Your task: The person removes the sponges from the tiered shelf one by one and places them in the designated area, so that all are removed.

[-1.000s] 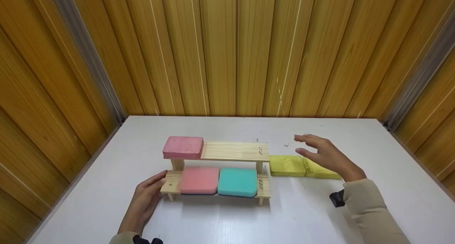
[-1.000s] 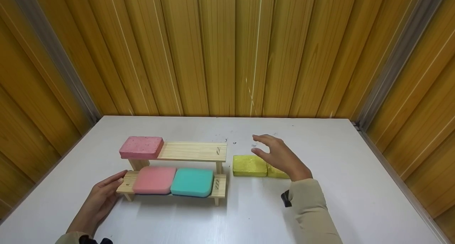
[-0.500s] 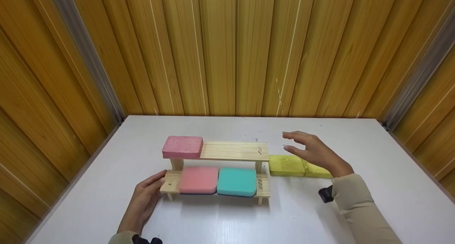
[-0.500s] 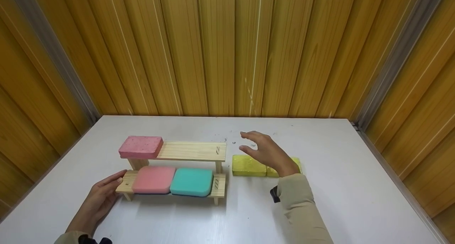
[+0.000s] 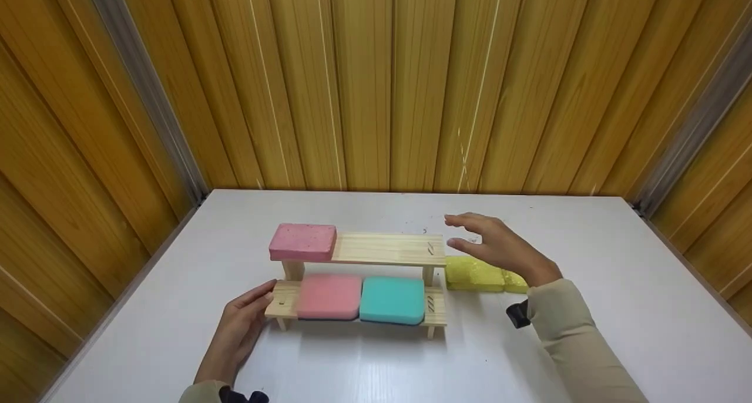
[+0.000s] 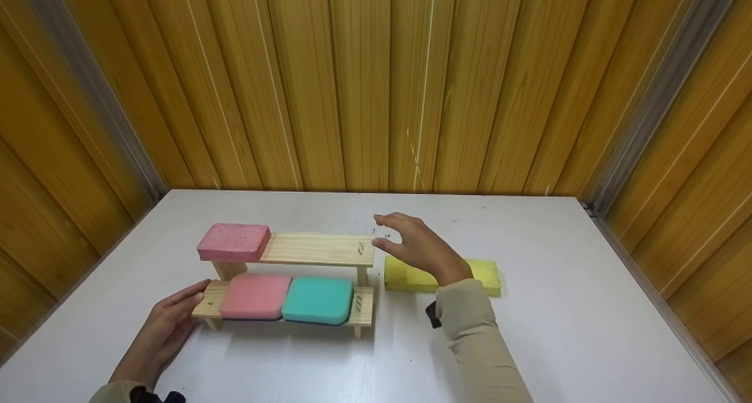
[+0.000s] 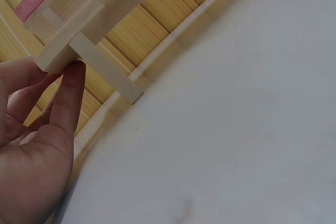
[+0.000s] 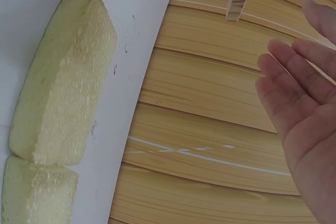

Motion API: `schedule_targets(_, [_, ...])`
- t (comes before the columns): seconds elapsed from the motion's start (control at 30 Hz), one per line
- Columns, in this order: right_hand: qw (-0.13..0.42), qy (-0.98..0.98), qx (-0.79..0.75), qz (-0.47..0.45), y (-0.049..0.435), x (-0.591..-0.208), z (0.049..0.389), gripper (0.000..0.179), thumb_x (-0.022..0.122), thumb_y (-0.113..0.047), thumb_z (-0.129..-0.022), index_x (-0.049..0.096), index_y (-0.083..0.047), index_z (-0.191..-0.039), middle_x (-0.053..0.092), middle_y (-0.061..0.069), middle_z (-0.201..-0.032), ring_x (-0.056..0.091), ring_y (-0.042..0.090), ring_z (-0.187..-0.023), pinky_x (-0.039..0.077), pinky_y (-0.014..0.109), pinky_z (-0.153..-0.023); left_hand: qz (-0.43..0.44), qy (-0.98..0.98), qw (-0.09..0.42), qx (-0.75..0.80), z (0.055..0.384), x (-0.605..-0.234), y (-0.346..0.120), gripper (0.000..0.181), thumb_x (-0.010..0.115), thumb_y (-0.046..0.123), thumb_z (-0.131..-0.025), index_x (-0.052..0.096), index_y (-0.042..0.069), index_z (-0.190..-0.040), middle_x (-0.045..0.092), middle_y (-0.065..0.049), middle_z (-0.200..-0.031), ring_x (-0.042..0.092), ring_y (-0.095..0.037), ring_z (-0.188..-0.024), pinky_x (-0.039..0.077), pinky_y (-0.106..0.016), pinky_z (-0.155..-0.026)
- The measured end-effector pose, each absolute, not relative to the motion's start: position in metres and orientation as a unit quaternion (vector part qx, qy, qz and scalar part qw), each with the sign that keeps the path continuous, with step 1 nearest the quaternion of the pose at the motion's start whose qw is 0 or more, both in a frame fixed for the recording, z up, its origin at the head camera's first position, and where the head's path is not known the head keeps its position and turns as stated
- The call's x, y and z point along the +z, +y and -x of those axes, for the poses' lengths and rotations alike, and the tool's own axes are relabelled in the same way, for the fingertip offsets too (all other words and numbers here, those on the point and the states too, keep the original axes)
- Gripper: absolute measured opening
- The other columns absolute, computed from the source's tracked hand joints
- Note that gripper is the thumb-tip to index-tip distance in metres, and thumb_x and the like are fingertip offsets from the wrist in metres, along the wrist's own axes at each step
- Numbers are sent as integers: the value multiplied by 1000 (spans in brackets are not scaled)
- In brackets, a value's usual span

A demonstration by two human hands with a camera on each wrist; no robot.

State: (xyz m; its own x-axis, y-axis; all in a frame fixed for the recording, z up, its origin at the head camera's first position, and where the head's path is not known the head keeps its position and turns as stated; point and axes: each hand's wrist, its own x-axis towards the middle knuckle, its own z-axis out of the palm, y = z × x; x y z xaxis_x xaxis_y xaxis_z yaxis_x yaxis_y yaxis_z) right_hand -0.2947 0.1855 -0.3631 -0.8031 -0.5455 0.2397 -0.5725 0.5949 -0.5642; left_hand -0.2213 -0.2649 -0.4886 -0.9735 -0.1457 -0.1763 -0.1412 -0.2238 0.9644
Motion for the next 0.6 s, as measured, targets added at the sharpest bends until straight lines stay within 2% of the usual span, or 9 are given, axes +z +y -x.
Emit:
schedule_targets(0.23, [11, -892, 319, -321, 172, -359, 295, 53, 60, -34, -95, 50, -7, -139, 54, 13, -139, 48, 35, -130, 43, 50, -109, -116, -619, 3, -777, 222, -489, -266, 49, 63, 8, -91, 49, -1, -137, 43, -15, -148, 39, -27, -139, 48, -20, -101])
schedule_targets(0.6, [-12, -893, 315, -320, 153, -354, 295, 55, 59, -37, -95, 47, -11, -142, 50, 12, -143, 46, 37, -132, 42, 53, -109, -118, -613, -4, -781, 222, -489, -265, 49, 62, 8, -91, 48, 0, -138, 42, -16, -148, 43, -25, -135, 49, -22, -101])
